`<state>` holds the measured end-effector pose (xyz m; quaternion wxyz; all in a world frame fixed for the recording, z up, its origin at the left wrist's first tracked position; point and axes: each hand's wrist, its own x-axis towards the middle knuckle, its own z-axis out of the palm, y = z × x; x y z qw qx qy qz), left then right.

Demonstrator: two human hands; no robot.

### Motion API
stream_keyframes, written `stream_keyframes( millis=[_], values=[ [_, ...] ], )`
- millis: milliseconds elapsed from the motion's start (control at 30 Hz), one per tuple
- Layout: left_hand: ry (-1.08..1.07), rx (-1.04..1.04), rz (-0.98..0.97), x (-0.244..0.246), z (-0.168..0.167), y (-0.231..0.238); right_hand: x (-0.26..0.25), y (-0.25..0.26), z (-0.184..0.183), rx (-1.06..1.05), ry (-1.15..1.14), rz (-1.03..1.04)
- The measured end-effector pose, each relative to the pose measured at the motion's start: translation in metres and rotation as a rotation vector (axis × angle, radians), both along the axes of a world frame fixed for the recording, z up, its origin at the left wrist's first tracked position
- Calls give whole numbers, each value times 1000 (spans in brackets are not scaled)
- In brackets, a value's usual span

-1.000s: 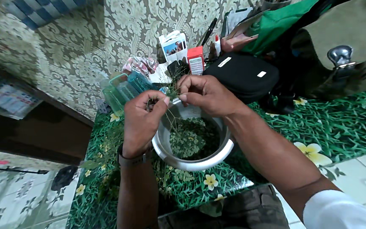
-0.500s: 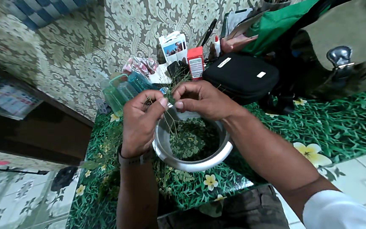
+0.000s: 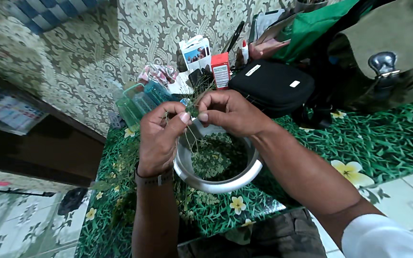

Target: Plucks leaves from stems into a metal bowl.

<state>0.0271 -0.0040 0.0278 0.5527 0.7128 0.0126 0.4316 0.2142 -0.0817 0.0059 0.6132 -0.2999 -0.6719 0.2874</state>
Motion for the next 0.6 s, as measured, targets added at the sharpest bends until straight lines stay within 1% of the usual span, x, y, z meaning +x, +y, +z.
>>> stream_keyframes(
  millis=[133,267,400,467,600],
  values=[
    [-7,-22,36,-1,0,1,4,-1,1,1,-55,-3],
    [-12,-24,-19,-3,0,3,3,-2,2,-1,10,31],
    [3,9,-62,0,-1,4,0,0,2,70,44,24],
    [35,35,-53,-2,-2,3,-1,1,0,112,59,24],
    [19,-10,-33,-2,-2,4,3,4,-2,116,99,42]
  ],
)
